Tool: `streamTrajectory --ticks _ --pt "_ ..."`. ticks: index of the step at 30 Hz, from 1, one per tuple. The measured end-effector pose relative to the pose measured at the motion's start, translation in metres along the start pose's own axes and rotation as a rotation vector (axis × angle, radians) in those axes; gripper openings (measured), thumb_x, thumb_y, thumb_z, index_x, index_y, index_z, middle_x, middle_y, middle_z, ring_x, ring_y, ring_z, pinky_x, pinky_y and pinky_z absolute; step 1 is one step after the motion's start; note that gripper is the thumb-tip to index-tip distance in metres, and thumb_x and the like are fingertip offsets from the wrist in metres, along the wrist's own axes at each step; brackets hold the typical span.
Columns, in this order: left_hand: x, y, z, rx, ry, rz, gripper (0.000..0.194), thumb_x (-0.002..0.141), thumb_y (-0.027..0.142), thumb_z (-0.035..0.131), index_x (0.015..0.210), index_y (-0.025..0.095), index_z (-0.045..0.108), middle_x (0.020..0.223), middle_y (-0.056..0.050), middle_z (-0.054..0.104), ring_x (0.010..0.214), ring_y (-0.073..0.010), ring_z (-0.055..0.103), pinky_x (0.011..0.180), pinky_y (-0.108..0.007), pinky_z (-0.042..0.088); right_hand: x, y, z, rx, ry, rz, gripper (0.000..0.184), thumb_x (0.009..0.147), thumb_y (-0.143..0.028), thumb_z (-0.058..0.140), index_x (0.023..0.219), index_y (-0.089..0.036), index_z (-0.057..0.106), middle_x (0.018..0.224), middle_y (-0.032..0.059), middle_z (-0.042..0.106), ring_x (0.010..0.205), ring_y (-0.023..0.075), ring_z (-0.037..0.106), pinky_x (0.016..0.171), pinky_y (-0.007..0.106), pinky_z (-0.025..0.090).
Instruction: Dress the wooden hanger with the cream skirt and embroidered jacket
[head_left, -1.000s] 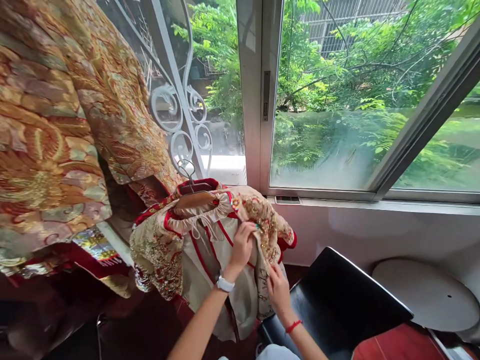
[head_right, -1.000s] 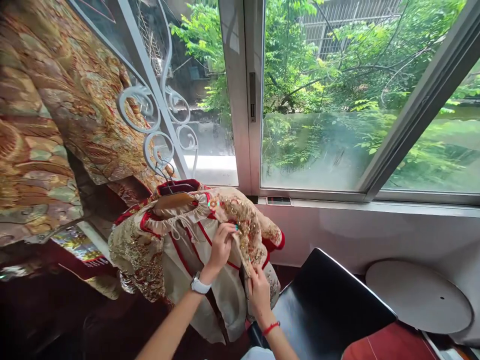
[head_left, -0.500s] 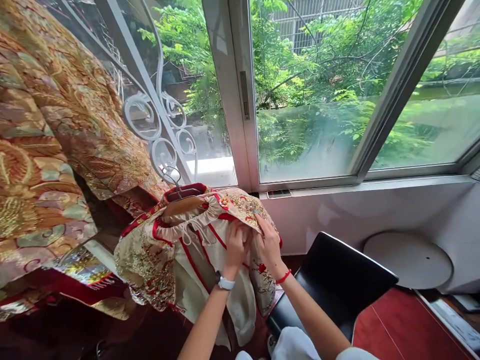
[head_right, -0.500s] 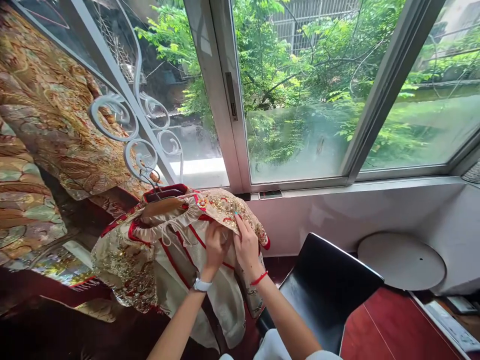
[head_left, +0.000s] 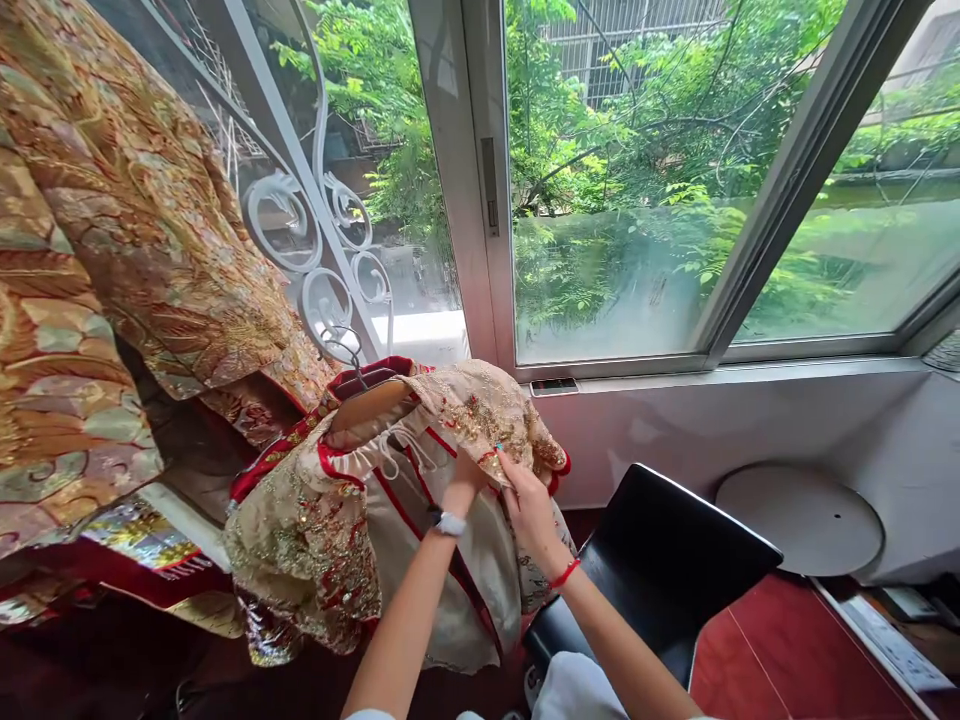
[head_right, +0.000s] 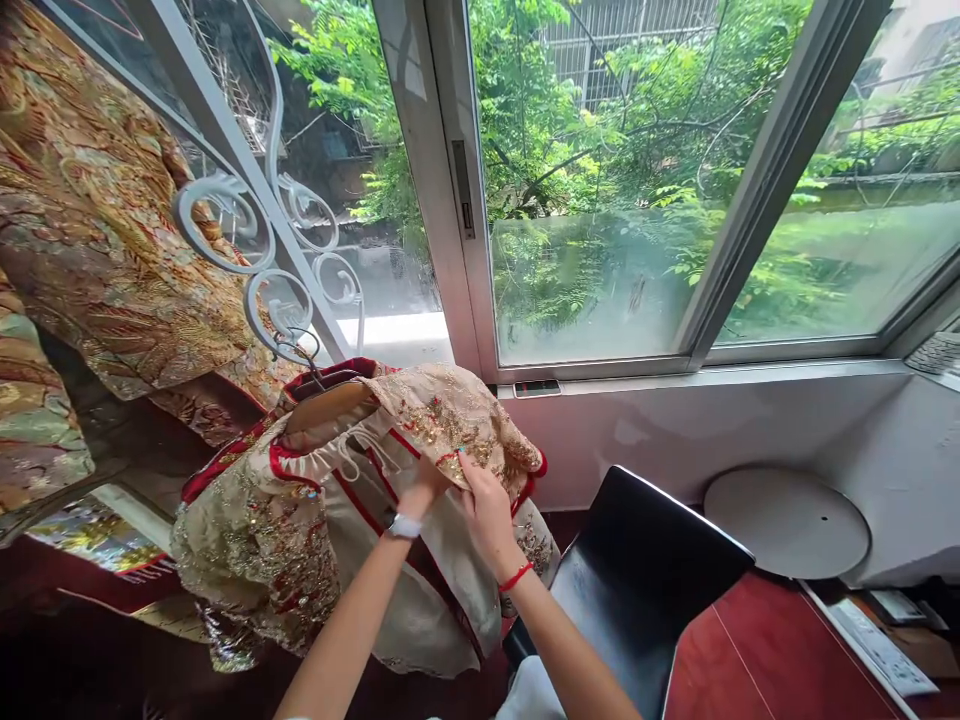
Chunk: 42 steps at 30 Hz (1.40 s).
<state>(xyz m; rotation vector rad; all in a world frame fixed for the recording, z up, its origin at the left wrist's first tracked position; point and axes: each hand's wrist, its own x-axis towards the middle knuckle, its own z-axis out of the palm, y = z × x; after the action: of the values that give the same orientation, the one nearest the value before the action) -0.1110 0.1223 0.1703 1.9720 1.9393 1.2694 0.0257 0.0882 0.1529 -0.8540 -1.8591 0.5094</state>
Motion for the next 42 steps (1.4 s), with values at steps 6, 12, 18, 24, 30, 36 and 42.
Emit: streamTrajectory --ticks 6,12,18,24,30,36,42 --pt "-0.047 -0.027 -0.029 -0.512 0.110 -0.225 0.042 0.085 0.038 0.051 0.121 0.018 0.062 0.119 -0.012 0.071 0.113 -0.0251 0.065 0.098 -0.038 0.051 0.001 0.017 0.035 0.050 -0.402 -0.070 0.065 0.086 -0.010 0.048 0.149 -0.024 0.045 0.109 0.0076 0.073 0.096 0.0226 0.067 0.085 0.036 0.057" --pt "-0.019 -0.007 -0.047 -0.174 0.247 -0.255 0.023 0.089 0.036 0.052 0.087 0.018 0.065 0.080 -0.009 0.072 0.081 -0.0247 0.068 0.077 -0.036 0.054 0.064 0.051 -0.012 0.098 0.120 0.195 0.046 0.089 -0.020 0.043 0.131 -0.020 0.062 0.124 0.0110 0.069 0.105 0.0229 0.065 0.094 0.039 0.052" --pt "0.005 -0.001 -0.083 -0.039 0.446 -0.010 0.037 0.095 0.034 0.049 0.128 0.020 0.058 0.120 -0.014 0.071 0.110 -0.0246 0.066 0.094 -0.035 0.051 0.110 0.090 -0.020 -0.117 -0.092 0.258 0.025 0.083 -0.022 0.051 0.100 -0.022 0.069 0.100 0.0066 0.073 0.090 0.0212 0.062 0.079 0.030 0.046" --pt "-0.039 -0.013 -0.061 -0.061 0.452 -0.323 0.041 0.096 0.042 0.045 0.129 0.019 0.052 0.106 -0.015 0.071 0.093 -0.0255 0.069 0.080 -0.038 0.055 0.083 0.090 -0.020 -0.243 -0.034 0.303 0.012 0.085 -0.025 0.047 0.081 -0.021 0.057 0.079 0.0023 0.063 0.069 0.0163 0.048 0.064 0.026 0.035" --pt "-0.103 -0.028 -0.104 0.402 0.886 -0.462 0.063 0.079 0.050 0.068 0.128 0.017 0.046 0.110 -0.014 0.060 0.098 -0.0280 0.060 0.089 -0.045 0.052 0.057 0.039 -0.011 -0.199 0.215 0.025 0.035 0.082 -0.028 0.057 0.116 -0.019 0.051 0.111 0.0116 0.055 0.103 0.0262 0.049 0.090 0.041 0.043" --pt "-0.113 -0.076 -0.140 0.600 0.699 -0.564 0.051 0.080 0.036 0.063 0.123 0.013 0.049 0.110 -0.018 0.064 0.104 -0.0351 0.062 0.092 -0.048 0.048 0.034 -0.011 0.040 -0.303 -0.141 -0.113 0.036 0.081 -0.033 0.065 0.110 -0.017 0.052 0.106 0.0119 0.053 0.097 0.0289 0.048 0.086 0.045 0.046" --pt "-0.097 -0.054 -0.161 0.631 0.721 -0.502 0.047 0.087 0.032 0.053 0.129 0.012 0.051 0.124 -0.022 0.063 0.112 -0.0363 0.062 0.087 -0.043 0.048 0.042 -0.015 0.047 -0.270 -0.174 -0.105 0.049 0.076 -0.009 0.048 0.124 -0.015 0.047 0.108 0.0124 0.057 0.093 0.0253 0.055 0.075 0.036 0.048"
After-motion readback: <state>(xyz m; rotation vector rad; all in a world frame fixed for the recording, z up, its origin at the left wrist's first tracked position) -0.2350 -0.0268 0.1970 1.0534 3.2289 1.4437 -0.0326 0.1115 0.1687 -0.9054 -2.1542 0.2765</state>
